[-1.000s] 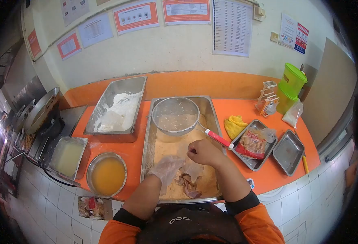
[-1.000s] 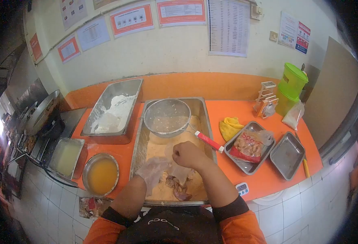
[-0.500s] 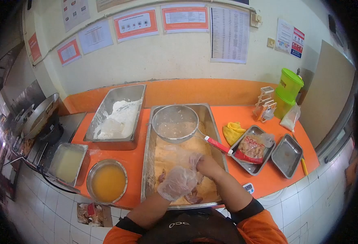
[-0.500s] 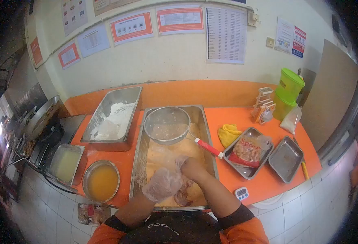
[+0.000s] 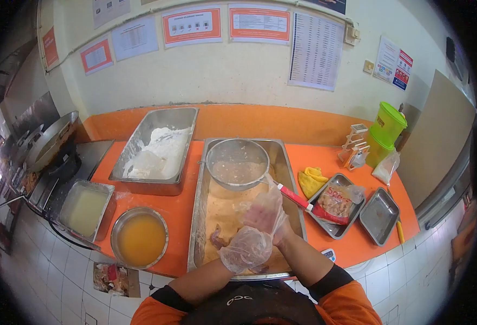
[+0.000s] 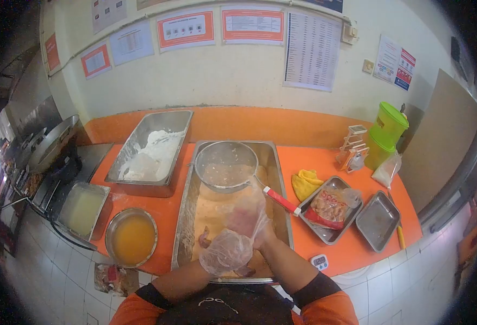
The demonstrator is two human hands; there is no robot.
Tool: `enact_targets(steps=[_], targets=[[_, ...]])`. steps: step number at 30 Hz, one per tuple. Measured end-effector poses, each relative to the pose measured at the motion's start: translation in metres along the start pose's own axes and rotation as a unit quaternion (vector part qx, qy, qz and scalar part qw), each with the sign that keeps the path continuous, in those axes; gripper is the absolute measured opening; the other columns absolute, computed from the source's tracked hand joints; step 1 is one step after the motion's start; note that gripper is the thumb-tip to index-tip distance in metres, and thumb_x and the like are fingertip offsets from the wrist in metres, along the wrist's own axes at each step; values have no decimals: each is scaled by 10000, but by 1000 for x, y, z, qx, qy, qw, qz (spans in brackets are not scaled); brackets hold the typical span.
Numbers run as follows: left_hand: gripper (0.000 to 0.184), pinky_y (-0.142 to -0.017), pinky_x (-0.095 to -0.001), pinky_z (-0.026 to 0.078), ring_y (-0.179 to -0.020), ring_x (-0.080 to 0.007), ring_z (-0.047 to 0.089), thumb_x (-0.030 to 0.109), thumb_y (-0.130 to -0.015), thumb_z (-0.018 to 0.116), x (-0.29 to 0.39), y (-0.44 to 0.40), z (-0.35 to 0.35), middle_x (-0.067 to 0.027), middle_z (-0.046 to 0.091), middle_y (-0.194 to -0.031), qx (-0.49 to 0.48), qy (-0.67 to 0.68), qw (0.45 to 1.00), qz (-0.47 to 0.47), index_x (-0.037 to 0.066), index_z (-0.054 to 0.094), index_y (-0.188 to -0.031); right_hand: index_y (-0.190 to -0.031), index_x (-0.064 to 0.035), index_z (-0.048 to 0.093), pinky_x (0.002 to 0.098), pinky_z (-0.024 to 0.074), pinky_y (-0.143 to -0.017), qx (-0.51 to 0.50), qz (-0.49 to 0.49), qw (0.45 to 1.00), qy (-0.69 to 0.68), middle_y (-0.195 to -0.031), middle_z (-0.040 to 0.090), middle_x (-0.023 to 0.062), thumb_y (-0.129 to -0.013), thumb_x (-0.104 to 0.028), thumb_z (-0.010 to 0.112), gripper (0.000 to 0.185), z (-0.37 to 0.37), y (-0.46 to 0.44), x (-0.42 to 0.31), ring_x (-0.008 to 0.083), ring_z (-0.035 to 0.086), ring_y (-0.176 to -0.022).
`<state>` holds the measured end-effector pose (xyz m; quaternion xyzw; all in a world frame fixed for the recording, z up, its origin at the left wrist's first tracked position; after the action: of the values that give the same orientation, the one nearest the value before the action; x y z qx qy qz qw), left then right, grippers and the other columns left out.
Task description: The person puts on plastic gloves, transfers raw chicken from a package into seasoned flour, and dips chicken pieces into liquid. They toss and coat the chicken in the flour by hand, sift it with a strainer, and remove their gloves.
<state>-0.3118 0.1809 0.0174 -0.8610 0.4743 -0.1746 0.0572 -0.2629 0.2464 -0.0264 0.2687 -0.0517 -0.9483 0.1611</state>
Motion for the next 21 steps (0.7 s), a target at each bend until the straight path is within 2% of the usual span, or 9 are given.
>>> enact_targets(steps=[1,2,4,9,12,14,16,18,21], targets=[[248,-609,-361,457,-692,-237,589,347,-780,555,1,0,-8,-62,597,-768,-10,-38,999,-9,108,590,-834,-1020,-28,584,404,460,-819,17,-1,1000,10,-1024,588,147,-873,-463,520,464,8,5,-1,273,560,-962],[238,-596,-361,458,-678,-240,592,341,-780,557,1,-1,-19,-59,598,-758,-5,-78,997,-15,109,591,-821,-1010,-29,597,399,458,-817,5,-22,966,256,-1021,598,147,-860,-405,534,409,19,10,-8,274,567,-957],[182,-535,-379,432,-625,-261,579,292,-755,594,-7,1,-45,-69,574,-686,76,-152,985,-23,111,594,-775,-990,-31,622,389,454,-814,-25,-59,724,687,-1016,620,148,-835,-288,564,305,41,17,-16,274,581,-948],[93,-434,-413,371,-532,-258,543,188,-745,615,-29,16,-87,-75,505,-582,267,30,961,-67,103,601,-777,-1014,-76,639,365,435,-865,-105,36,437,893,-1060,622,174,-736,-235,649,321,14,-3,35,295,581,-1001],[88,-427,-408,383,-514,-251,551,165,-755,613,-17,20,-95,-81,484,-558,290,-45,956,-6,90,609,-801,-1107,-95,598,359,446,-858,-98,13,511,854,-1114,600,165,-813,-420,592,438,-12,-28,23,287,573,-1017],[103,-438,-397,408,-519,-247,569,182,-773,609,-10,26,-110,-80,480,-544,291,-59,955,-17,85,613,-809,-1247,-145,499,415,399,-930,-65,7,774,629,-1263,494,161,-814,-581,500,615,-18,-41,11,326,492,-1132],[144,-468,-400,428,-545,-263,585,202,-787,603,-7,16,-108,-98,508,-556,199,65,977,-46,63,609,-825,-1357,-195,374,482,333,-988,-25,79,917,391,-1383,363,152,-784,-715,385,774,-10,-37,6,371,386,-1226],[197,-496,-405,444,-558,-284,590,233,-786,611,-4,8,-95,-117,539,-582,126,125,981,-75,48,605,-853,-1437,-245,224,560,249,-1031,19,225,958,179,-1475,208,137,-725,-822,248,917,36,0,15,423,258,-1300],[355,-572,-419,465,-588,-336,587,386,-766,642,1,-2,-77,-169,595,-644,43,153,980,-117,37,621,-829,-1457,-281,105,607,174,-1040,-41,195,964,175,-1508,90,113,-692,-854,162,957,60,12,20,446,145,-1334]])
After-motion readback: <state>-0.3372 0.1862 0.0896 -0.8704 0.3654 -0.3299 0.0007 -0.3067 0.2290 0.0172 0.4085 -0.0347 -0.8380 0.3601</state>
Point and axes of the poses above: each hand's wrist, its own y-axis away from the middle knuckle, its own z-axis out of the palm, x = y × z, the point moved 9 cm from there along -y, towards the middle knuckle
